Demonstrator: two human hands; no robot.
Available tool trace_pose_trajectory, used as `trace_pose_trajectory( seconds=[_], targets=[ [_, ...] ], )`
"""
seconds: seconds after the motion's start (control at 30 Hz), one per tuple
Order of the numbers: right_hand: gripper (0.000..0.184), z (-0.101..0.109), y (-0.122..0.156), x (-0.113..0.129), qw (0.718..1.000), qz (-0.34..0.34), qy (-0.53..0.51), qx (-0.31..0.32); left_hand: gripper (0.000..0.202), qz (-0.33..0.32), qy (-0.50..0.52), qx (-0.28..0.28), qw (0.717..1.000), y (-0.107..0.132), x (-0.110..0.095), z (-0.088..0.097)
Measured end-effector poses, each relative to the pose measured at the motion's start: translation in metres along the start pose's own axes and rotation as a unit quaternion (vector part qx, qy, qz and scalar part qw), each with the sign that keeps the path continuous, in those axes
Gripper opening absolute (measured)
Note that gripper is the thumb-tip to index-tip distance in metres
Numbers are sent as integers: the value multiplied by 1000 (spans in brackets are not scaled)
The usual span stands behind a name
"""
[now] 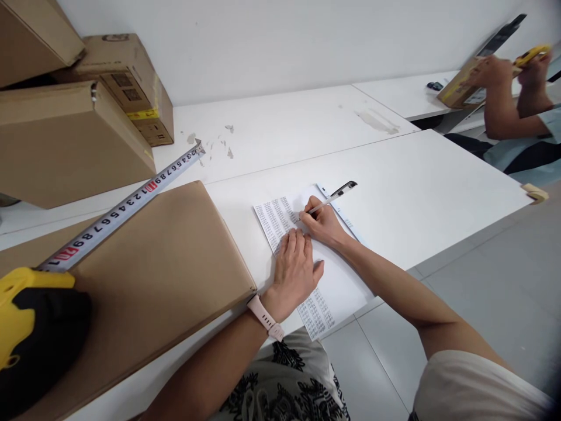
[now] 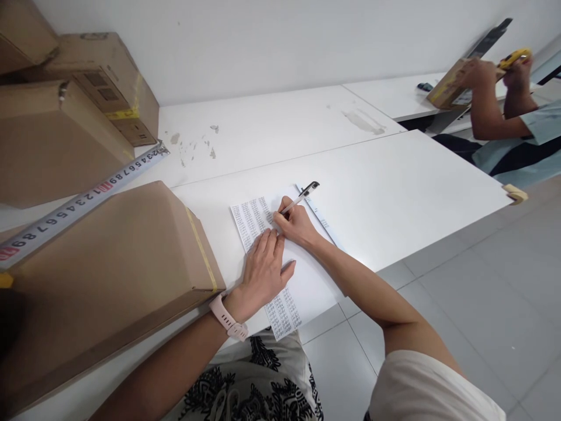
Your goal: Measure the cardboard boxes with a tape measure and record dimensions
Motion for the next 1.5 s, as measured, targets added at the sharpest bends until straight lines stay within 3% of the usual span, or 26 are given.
trace_pose_trajectory(
  seconds=[1.5],
  targets=[
    [15, 3, -1, -1, 1000, -11, -7, 0, 63, 1, -8, 14, 1000, -1, -1, 5]
  ],
)
Point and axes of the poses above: each hand's wrist, its own y-axis away from the middle knuckle, its own z-axis out of the back of the hand, x = y × z, the point moved 1 cm from there along -y, towards the middle knuckle, and after that the axes turned 1 degree about z, right-handed, at the moved point
